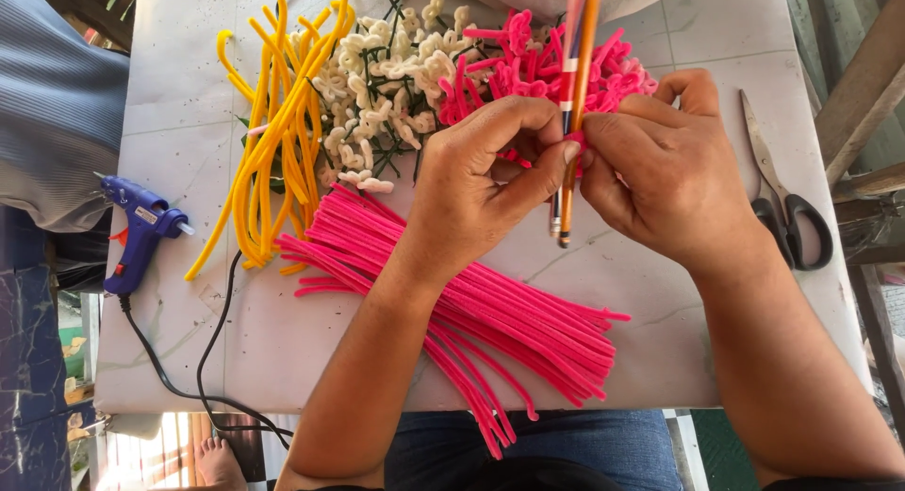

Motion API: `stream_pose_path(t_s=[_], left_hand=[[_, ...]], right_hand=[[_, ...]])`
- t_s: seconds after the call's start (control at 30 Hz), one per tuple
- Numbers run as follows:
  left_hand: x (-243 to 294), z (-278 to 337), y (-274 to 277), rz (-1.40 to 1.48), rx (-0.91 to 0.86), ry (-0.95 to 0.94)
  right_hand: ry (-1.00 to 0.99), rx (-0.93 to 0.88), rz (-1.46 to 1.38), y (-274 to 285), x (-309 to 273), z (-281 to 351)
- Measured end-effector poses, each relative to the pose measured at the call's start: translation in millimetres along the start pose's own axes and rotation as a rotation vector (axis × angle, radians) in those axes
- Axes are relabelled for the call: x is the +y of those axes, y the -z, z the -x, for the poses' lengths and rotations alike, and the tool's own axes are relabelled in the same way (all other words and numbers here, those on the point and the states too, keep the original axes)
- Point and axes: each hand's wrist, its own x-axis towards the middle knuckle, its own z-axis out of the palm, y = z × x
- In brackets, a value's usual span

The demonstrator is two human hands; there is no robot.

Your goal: The person is creating small flowers by twisting and shaping pink and white pipe cleaners together by hand.

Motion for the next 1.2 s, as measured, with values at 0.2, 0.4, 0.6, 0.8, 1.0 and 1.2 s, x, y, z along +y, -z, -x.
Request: stream_pose_path(t_s=[0.2, 0.4, 0.6, 0.8, 1.0, 1.2], left_hand=[[-27.3, 0.6, 3.4, 0.461, 0.050, 0.264], [28.1, 4.4, 11.5, -0.032, 0.028, -0.111], [5.6, 0.9, -8.2, -0.210, -0.159, 0.170], [0.5, 10.2, 21.8, 0.264, -0.146, 0.123], [4.9, 1.6, 6.7, -0.381, -0.258, 0.253], [-3.5, -0.7, 16.7, 0.172, -0.096, 0.221]], right_hand=[[0.061, 0.067, 0.133, -9.2, 0.8, -4.1], [0.035, 0.069, 0.275, -22.5, 8.6, 1.1], [-0.066, 0.237, 0.224, 12.7, 17.7, 5.1], [0.191, 0.071, 0.103, -4.5, -14.2, -9.8], [-0.032, 0.134, 0.210, -2.4, 17.2, 6.4], [0.120, 0.067, 0.046, -1.4, -12.3, -11.5]])
